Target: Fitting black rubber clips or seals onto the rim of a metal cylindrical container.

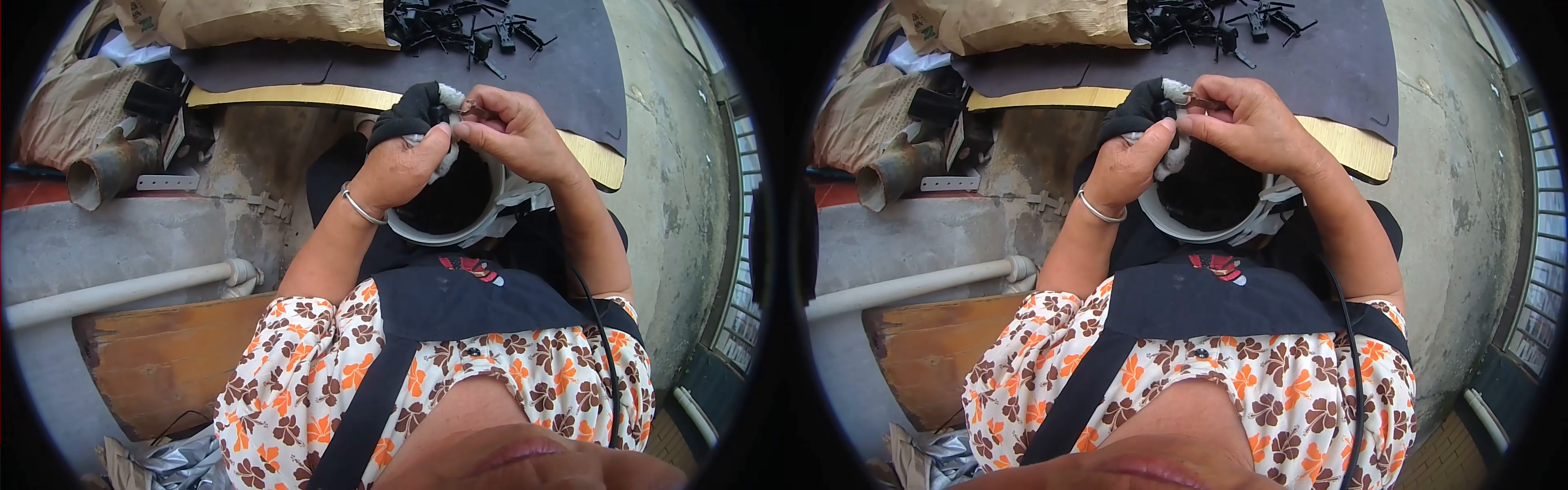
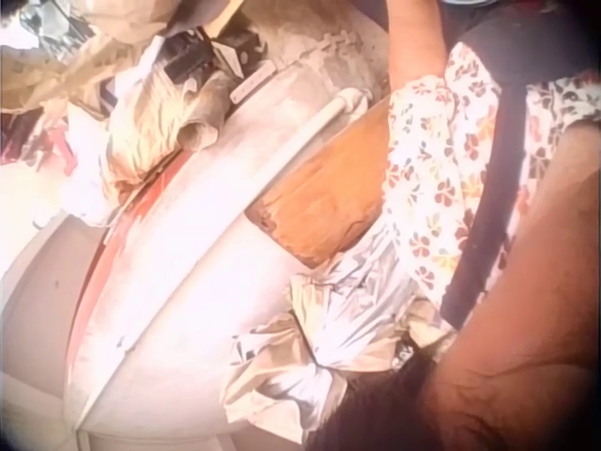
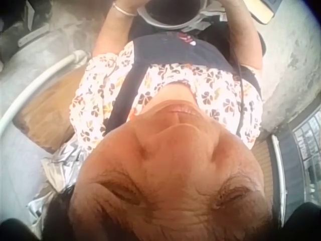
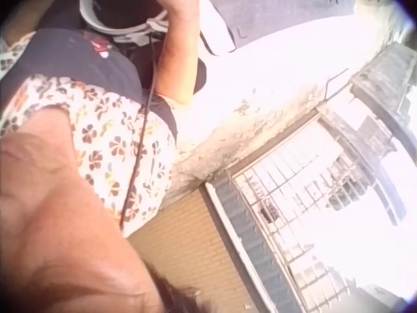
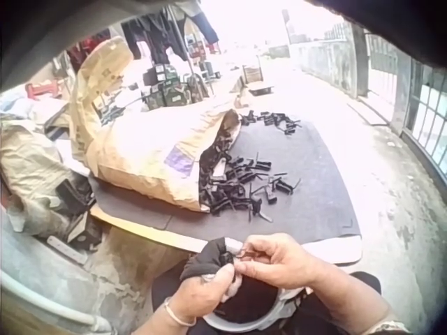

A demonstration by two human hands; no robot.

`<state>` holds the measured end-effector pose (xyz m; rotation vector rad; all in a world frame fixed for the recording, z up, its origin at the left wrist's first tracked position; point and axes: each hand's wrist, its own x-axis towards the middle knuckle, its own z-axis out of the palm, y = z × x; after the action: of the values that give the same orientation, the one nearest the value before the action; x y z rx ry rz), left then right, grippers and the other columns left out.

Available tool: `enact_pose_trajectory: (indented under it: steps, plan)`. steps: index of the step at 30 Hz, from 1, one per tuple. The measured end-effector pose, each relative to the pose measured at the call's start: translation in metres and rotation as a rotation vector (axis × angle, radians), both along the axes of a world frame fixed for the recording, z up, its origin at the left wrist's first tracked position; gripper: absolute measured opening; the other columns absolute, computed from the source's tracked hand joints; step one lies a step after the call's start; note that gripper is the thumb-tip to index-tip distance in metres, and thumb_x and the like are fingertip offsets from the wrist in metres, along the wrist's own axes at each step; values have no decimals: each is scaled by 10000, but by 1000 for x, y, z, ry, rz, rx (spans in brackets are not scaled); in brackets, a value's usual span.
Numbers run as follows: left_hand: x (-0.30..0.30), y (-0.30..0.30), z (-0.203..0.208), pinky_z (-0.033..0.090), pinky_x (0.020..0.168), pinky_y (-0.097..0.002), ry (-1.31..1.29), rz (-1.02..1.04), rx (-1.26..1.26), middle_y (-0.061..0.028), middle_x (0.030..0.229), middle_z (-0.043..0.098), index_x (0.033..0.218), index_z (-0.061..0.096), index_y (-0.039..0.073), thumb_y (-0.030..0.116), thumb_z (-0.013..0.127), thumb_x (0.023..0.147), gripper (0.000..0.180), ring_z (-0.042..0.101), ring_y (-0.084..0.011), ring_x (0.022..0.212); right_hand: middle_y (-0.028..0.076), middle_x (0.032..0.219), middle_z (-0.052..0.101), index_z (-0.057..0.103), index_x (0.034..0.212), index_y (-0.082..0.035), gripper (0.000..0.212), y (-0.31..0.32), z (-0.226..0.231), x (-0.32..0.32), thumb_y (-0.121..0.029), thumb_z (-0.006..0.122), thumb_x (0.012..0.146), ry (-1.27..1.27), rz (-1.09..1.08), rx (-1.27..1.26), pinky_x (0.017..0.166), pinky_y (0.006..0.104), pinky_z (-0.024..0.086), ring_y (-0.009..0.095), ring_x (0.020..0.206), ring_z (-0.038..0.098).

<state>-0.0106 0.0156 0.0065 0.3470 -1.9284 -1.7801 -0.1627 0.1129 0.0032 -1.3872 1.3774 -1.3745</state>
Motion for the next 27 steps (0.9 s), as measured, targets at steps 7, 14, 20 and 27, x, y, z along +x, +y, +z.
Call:
enact_pose_trajectory:
  steps: [7, 14, 20, 27]
  plan:
    - [1, 1, -1, 428, 545, -226, -85, 14, 85, -6, 726, 548, 1025, 513, 6, 47, 498, 819, 211, 485, -61, 608, 13, 582, 428, 521, 767, 8, 249, -3, -2, 6, -194, 531, 912, 299, -93, 21, 506, 253, 355, 79, 564, 370]
    - [-3, -9, -11, 440, 644, -273, -69, 138, -474, -69, 787, 556, 1011, 519, -10, 58, 504, 790, 232, 515, -164, 687, 76, 570, 452, 524, 760, 24, 275, -11, -19, 18, -205, 526, 913, 330, -152, -74, 523, 303, 390, 128, 548, 398]
    - [14, -12, -6, 464, 727, -372, -346, 66, -624, -164, 881, 619, 1020, 578, 26, 190, 576, 808, 268, 592, -309, 805, 82, 655, 570, 596, 922, -20, 221, -27, -2, -17, -234, 597, 868, 594, -445, -93, 556, 277, 420, 143, 570, 476]
    - [13, -21, -15, 473, 744, -349, -412, 19, -783, -155, 904, 639, 1101, 576, 24, 217, 572, 835, 329, 606, -306, 791, 98, 736, 625, 600, 1016, -56, 232, -45, -11, -46, -231, 581, 866, 789, -648, 53, 627, 316, 459, 237, 649, 584]
